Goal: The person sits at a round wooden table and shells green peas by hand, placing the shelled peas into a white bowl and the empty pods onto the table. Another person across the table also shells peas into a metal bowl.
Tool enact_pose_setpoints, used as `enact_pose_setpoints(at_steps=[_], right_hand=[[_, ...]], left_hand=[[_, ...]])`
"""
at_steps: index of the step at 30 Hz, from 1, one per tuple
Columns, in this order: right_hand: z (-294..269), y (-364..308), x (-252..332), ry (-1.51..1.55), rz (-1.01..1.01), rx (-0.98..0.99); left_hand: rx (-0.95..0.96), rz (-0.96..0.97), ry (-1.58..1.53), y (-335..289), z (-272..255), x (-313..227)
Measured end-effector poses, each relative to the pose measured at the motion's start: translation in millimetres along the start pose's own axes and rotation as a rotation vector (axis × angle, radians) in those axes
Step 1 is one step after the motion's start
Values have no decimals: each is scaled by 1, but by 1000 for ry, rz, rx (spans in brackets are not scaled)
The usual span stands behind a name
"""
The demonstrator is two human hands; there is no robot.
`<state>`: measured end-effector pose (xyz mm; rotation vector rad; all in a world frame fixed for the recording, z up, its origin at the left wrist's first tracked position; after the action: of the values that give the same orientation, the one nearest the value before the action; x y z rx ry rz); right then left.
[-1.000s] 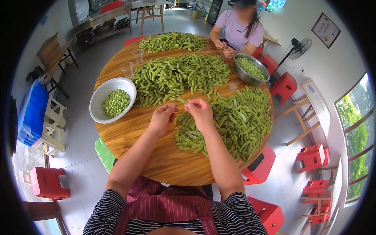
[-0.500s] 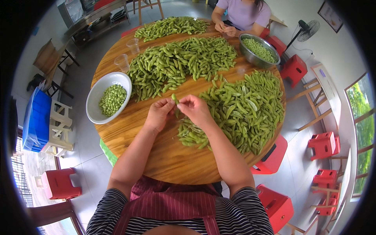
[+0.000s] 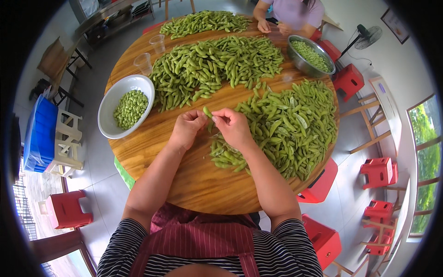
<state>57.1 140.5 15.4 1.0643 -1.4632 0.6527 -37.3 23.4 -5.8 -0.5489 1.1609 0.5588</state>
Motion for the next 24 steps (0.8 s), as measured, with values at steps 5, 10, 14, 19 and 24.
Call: enact_pose_setpoints(at_steps=[5,10,14,19,24], right_hand=[[2,-3,12,-161,-68,18],[5,0,-13,804,403,103],[8,0,-13,782,439,73],[12,-3,-5,-29,-26,1],[10,-1,-8,221,116,83]], left_hand=[[-16,-26,-103,-1,-3,3],[-56,-2,-123,-3,2,-3],[-93,11,-68,-2,1,-4],[-112,-20,20,-4,4,-4],[-64,2,47,-5,3,-6]])
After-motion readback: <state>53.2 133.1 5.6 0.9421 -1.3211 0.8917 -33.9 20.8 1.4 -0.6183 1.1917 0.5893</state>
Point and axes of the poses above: each hand's wrist, its own y-axis towards the middle knuckle, its own z-axis out of the palm, x = y × z, the point moved 2 cm from there along y, towards the middle knuckle, and after that the axes turned 3 degrees about y, right-handed, at the moved point
